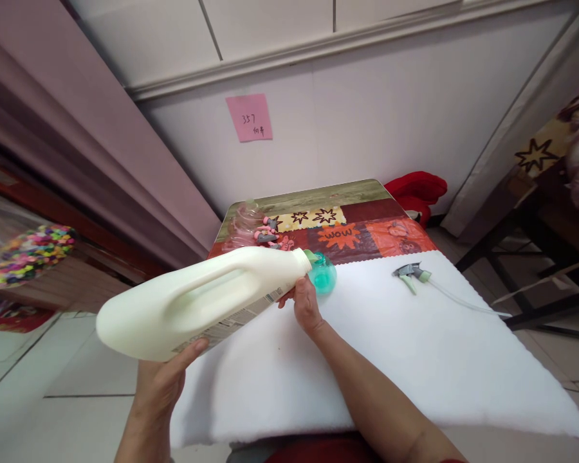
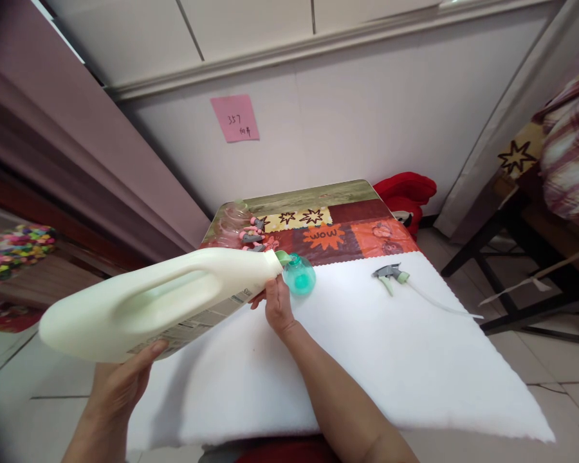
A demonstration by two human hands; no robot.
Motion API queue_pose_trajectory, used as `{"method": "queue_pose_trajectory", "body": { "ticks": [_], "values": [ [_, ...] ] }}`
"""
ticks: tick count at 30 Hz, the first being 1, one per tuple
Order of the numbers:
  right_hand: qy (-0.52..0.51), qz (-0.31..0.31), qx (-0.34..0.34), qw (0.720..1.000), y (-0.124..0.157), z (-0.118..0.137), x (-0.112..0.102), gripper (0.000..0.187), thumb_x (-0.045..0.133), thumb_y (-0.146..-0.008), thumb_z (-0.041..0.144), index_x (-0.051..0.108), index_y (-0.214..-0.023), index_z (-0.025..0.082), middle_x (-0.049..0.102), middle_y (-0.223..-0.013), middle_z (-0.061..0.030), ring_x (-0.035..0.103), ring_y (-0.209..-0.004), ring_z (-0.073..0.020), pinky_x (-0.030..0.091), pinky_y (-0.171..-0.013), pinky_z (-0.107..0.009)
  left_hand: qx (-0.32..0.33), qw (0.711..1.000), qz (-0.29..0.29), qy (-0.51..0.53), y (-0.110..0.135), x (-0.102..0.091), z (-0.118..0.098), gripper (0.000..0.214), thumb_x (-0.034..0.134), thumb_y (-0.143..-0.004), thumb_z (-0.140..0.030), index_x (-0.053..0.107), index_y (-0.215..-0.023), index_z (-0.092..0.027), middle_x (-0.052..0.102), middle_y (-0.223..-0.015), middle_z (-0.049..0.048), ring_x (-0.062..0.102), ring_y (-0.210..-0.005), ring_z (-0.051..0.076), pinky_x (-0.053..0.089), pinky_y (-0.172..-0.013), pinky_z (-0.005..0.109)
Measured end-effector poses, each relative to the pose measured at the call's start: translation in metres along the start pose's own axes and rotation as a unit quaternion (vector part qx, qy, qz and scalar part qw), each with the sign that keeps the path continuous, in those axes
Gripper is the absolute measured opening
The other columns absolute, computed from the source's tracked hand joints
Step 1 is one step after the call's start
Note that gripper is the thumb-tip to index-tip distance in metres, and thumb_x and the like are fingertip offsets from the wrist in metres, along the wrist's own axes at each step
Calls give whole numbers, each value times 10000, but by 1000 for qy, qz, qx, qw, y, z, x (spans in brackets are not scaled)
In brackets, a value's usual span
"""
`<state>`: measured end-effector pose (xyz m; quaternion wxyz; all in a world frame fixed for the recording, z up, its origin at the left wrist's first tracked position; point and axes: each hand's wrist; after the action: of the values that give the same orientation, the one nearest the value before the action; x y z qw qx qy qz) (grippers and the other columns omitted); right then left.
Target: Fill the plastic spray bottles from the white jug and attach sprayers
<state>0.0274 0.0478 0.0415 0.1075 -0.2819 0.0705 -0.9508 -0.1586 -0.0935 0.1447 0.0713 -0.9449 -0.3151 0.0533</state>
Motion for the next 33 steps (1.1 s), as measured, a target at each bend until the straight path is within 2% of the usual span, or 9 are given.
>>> {"method": "queue_pose_trajectory", "body": {
  "ticks": [6,15,23,33],
  "values": [
    [3,-4,3,1000,0,-2,0,726,454,-915,837,558,-1179,168,688,-703,-8,645,-460,-166,539,-403,-281,6,1000,-3,3,1,5,-4,738,967,-574,-291,705,-1262,-234,763,-1238,73,634,-1297,346,512,-1137,495],
    [-2,-3,2,1000,-1,-5,-1,711,464,-916,830,557,-1175,175,680,-691,4,640,-459,-159,536,-405,-270,4,1000,-3,0,1,1,-2,683,965,-583,-288,725,-1220,-228,776,-1220,76,679,-1231,338,563,-1080,450],
    [-9,1,4,1000,-1,-5,-1,700,460,-932,805,547,-1196,163,667,-704,10,627,-458,-152,542,-415,-277,13,1000,3,6,0,0,0,723,965,-586,-260,716,-1265,-240,756,-1282,64,654,-1279,322,552,-1090,405],
    [-14,0,-3,1000,0,-3,0,689,476,-928,802,553,-1173,163,669,-714,7,634,-461,-150,549,-414,-278,17,1000,6,8,-1,-4,4,733,963,-597,-233,712,-1286,-211,771,-1237,71,683,-1223,313,570,-1067,414]
  ]
}}
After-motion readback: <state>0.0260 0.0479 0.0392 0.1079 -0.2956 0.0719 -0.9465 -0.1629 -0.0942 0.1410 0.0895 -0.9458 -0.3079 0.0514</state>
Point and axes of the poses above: each hand's wrist, its own y-axis away from the middle knuckle, its own x-axis out of the palm, z = x × y
